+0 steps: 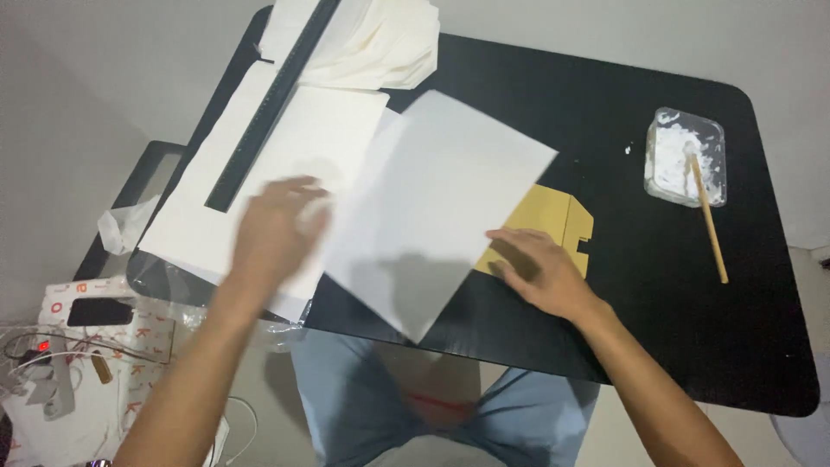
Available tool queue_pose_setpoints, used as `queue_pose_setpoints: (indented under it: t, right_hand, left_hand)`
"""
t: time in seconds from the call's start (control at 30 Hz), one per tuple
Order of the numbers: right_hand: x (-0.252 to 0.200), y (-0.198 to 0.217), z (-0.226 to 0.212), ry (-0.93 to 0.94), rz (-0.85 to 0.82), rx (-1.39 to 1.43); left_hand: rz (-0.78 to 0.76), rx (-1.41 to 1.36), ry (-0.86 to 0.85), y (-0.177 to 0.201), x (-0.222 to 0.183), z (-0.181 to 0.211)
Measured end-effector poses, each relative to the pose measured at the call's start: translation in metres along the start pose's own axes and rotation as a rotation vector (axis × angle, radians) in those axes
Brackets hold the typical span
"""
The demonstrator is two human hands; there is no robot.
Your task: Folding a paper bag body and applying glue to the edges with a brush to seal it
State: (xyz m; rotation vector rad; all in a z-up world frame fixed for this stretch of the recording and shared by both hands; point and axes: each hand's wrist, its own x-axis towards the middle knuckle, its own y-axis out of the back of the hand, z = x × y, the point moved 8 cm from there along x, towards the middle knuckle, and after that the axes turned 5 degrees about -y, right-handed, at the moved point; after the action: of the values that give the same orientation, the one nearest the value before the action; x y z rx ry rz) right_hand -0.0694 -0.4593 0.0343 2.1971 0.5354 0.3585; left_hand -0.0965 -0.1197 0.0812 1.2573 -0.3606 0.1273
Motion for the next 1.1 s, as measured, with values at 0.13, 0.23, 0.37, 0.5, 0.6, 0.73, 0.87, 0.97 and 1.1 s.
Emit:
queue_pose_setpoints:
  t: [0.13,0.23,0.37,0.5,0.6,0.73,0.87,0.97,1.1]
  right_hand:
    - [-0.031,0.032,0.021,-0.143,0.125,-0.003]
    - [-0.059,0.053,0.031,-0.202,0.222,0.029]
    - [-0.097,0.066,0.069,-0.298,0.34,0.172]
    - [-0.141,0.067,0.115,-0.456,0.451,0.309]
    - [-0.165,0.072,0.117,-0.522,0.517,0.307]
    - [-0.189,0.055,0.125,-0.393,0.515,0.401]
    - [-0.202,0.049,0.113,-0.514,0.523,0.414]
    - [-0.209,0.043,0.114,-0.556,0.568,0.467]
    - [-0.215,0.034,0.115,-0.558,0.584,0.5]
  left_hand:
    - [-0.111,-0.049,-0.031,-0.008,0.012,0.08]
    - [-0.19,-0.082,-0.065,-0.046,0.021,0.087]
    - [-0.226,-0.103,-0.073,-0.081,0.049,0.086]
    - [-0.39,0.045,-0.098,-0.119,0.07,0.093]
    - [-0.46,0.029,-0.038,-0.134,0.079,0.106]
    - [-0.446,0.089,-0.074,-0.178,0.099,0.097]
    - [-0.422,0.13,0.029,-0.191,0.122,0.087]
    - [-0.378,0.101,0.139,-0.184,0.131,0.091]
    - [-0.527,0.01,0.35,-0.177,0.143,0.091]
